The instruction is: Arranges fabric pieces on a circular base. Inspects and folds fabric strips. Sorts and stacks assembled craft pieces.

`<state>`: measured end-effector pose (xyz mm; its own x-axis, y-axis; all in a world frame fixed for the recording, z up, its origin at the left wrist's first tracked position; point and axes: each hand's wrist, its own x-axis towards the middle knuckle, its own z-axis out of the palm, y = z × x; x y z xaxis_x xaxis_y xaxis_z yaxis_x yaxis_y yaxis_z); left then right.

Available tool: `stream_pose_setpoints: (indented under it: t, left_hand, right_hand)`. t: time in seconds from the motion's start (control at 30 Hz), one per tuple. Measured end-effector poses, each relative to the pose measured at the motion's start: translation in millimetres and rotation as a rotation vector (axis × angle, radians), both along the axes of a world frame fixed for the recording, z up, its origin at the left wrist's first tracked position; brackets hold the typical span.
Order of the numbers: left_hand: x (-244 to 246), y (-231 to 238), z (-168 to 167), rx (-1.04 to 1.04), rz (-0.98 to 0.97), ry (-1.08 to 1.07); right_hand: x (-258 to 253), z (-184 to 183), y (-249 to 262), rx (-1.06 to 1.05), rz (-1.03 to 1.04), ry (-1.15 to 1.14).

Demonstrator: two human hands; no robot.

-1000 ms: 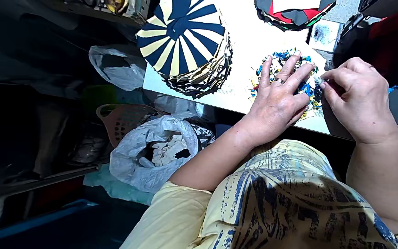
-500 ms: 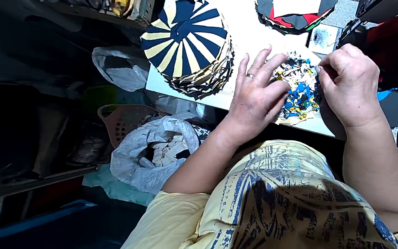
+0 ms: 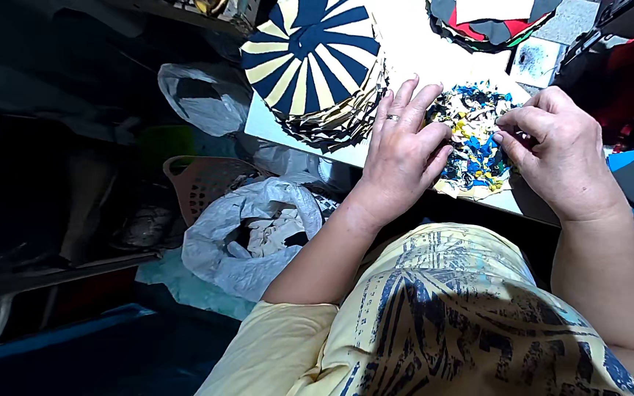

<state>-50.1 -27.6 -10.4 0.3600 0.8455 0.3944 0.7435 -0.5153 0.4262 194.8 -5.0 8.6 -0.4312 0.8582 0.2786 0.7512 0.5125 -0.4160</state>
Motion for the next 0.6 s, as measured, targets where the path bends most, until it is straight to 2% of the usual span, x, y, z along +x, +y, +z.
stream_pose_setpoints:
  t: [0.27,0.43,0.6]
  left_hand:
    - [3.1,8.3,5.6,-0.044,-0.02,0.009]
    - [-5.6,8.7,5.9,-0.043,-0.048,-0.071]
    - [-16.2,2.9,3.6,-0.007,-0.054,-0.114]
  right_hand:
    - [-16.0,1.5,2.2,0.13,0.009,0.031]
    - [-18.7,-3.6,3.0,0.06,0.033,0.03]
    - [-15.3,-3.7,2.0,0.128,0.054,0.049]
